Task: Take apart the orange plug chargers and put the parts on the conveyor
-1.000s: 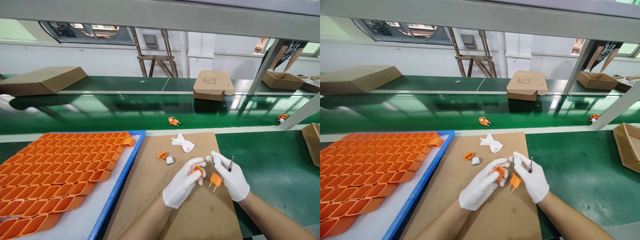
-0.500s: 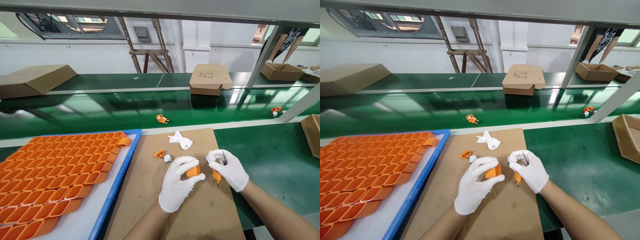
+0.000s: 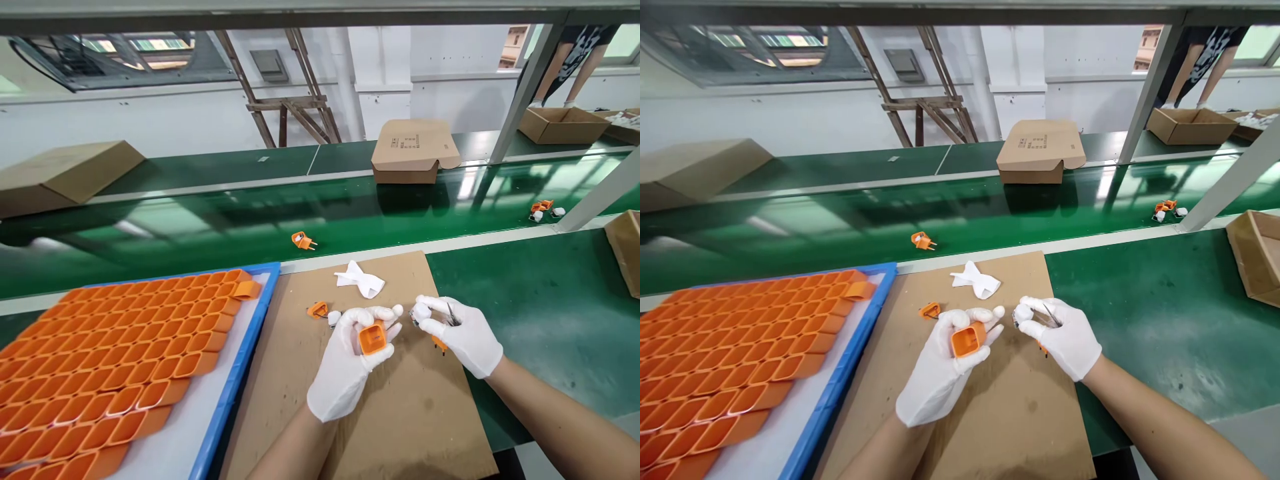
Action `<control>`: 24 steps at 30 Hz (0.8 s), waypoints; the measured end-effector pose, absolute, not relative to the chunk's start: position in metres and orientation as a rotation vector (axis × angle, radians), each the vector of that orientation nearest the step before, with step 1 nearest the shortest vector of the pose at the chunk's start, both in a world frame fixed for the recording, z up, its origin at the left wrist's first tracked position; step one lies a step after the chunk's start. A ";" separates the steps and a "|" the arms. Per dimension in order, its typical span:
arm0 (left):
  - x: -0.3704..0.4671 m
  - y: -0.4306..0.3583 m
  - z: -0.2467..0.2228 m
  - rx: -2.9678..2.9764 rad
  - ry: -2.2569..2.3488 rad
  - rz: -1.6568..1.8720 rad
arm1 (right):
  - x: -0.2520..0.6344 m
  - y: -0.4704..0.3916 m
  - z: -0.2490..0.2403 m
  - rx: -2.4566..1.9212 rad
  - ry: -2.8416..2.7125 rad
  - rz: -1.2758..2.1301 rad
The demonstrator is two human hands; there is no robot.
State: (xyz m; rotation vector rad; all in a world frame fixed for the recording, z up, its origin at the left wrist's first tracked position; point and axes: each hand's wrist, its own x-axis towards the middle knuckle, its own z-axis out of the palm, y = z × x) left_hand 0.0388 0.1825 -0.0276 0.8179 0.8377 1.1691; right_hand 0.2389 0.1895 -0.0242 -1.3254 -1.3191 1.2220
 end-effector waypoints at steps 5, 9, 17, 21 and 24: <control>0.037 0.185 -0.032 0.911 0.785 1.240 | 0.238 0.189 -0.031 -1.408 -1.343 1.185; 0.036 0.186 -0.032 0.959 0.804 1.281 | 0.234 0.187 -0.027 -1.450 -1.426 1.092; 0.043 0.181 -0.026 1.147 1.234 1.150 | 0.232 0.182 -0.022 -1.392 -1.486 0.982; 0.042 0.181 -0.030 0.917 1.145 1.034 | 0.232 0.180 -0.023 -1.246 -1.504 0.938; 0.040 0.181 -0.031 0.855 0.997 1.044 | 0.232 0.179 -0.026 -1.198 -1.526 0.870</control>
